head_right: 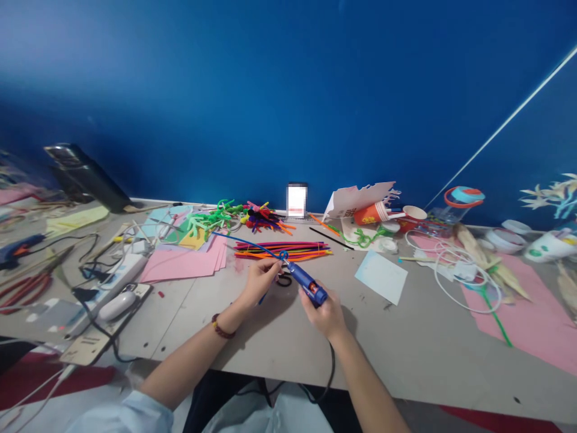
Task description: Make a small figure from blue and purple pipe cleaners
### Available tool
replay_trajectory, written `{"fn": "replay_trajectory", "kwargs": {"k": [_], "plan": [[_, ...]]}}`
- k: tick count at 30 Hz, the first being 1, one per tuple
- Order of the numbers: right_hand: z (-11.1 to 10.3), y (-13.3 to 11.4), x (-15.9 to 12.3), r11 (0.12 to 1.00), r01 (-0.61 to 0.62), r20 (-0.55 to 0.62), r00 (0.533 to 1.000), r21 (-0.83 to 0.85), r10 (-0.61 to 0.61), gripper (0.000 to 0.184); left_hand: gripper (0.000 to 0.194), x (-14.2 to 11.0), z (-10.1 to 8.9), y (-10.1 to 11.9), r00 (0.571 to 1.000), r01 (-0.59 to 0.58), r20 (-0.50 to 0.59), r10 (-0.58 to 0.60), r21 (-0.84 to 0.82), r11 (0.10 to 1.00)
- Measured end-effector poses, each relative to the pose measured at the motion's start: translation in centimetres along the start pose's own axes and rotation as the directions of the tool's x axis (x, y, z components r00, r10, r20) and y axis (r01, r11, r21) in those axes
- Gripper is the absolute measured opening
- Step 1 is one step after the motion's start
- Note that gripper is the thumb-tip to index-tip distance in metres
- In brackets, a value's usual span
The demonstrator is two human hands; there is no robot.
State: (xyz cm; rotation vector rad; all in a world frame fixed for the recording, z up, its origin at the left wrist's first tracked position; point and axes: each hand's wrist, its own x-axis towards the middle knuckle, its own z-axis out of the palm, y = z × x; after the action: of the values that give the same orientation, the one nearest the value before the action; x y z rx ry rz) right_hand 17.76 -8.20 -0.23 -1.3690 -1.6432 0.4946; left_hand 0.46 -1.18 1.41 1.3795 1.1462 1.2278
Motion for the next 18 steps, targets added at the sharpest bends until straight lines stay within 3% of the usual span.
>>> {"fn": "replay_trajectory", "kwargs": {"k": [11,18], "plan": [[0.1,-0.7,-0.02,0.969,0.13,0.021,0.991,-0.21,-0.128,0.013,0.026,-0.07,-0.04,0.48,1.0,-0.018,0.009,0.018,-0.004,1.0],[0.14,-0.8,-0.07,0.962,0.15,0.021,0.989,-0.228,-0.149,0.012,0.024,-0.32,0.16,0.54,0.999,-0.02,0.025,0.02,0.0,1.0]]}}
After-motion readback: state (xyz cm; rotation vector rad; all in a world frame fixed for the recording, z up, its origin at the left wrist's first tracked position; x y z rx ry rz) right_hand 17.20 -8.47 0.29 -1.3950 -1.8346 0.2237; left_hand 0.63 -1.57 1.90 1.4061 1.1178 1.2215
